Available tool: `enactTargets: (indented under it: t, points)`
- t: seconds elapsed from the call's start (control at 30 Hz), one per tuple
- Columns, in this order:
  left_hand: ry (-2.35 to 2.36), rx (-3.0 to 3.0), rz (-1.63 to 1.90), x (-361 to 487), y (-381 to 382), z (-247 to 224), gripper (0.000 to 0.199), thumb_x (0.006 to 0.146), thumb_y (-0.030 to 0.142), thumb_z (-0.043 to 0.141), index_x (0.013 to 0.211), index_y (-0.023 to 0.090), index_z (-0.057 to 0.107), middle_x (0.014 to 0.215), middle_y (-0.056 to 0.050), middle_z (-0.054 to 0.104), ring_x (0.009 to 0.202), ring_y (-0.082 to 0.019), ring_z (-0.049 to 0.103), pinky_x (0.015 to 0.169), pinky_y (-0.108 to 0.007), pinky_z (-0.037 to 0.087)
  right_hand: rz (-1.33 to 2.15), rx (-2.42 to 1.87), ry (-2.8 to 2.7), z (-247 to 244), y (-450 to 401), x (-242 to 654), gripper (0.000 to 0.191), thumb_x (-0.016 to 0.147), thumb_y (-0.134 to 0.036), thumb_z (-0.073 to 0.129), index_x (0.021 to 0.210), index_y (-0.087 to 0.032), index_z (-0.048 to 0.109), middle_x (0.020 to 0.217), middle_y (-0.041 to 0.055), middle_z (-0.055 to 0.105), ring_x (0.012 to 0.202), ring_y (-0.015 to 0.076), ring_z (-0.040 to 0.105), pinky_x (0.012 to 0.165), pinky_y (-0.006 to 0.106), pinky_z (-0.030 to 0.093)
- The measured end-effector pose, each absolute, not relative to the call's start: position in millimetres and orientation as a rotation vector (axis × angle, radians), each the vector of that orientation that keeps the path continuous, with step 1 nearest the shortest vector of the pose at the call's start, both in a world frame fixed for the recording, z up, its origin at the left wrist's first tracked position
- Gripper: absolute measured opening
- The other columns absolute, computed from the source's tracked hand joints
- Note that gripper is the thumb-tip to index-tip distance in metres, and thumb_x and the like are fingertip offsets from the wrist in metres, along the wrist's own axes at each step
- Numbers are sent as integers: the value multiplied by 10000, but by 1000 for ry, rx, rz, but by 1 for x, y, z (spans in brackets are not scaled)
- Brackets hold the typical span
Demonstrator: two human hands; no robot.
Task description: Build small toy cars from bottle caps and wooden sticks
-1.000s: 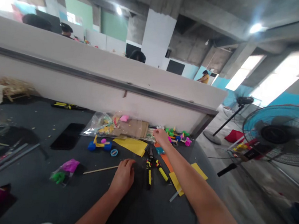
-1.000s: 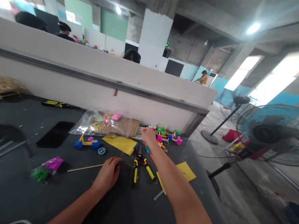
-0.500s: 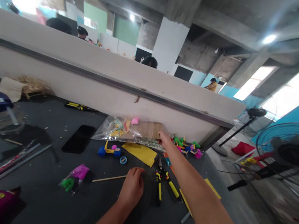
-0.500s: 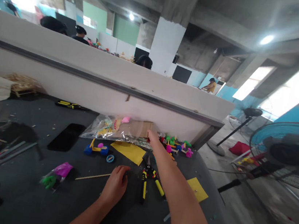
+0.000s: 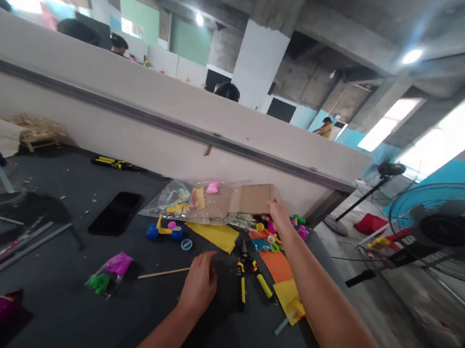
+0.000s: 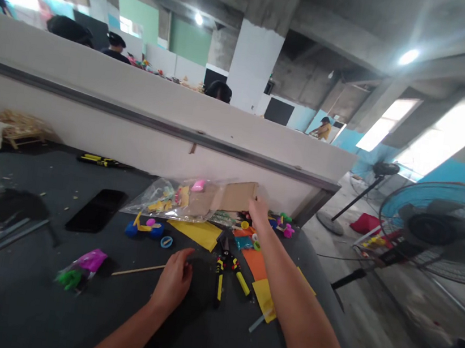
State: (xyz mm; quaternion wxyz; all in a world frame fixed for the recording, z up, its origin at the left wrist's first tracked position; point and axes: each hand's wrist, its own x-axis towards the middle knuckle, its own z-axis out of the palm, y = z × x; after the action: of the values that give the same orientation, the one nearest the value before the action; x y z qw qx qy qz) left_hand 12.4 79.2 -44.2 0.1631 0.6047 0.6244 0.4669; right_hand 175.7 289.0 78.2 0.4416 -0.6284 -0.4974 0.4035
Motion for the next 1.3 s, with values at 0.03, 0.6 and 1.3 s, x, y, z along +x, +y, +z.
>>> enactTargets:
  t: [0.03,0.6,1.3]
  points:
    - [1768,1695,1358,13,79,-44,388,780,70,408,1146,161,501,1092,-116,570,1046,-228,542,909,-409,448,986,-1548,-1238,83,287,179,99,796,-221,545,845,-148,591,557,-5,562,416,87,489,342,188,333]
    - [1719,1456,1544,-15,175,-2,606,760,109,459,1355,150,350,1377,-140,434,1282,-243,384,1019,-401,366,963,-1483,-1146,98,260,228,139,712,-156,495,823,-161,579,468,-28,530,335,96,453,297,184,322]
    - [1803,2252,1131,39,110,34,441,913,298,320,1311,134,415,1378,-137,448,1325,-239,315,1095,-485,176,992,-1479,-864,99,136,351,82,680,-235,550,721,-181,504,517,-38,517,369,92,453,298,173,274]
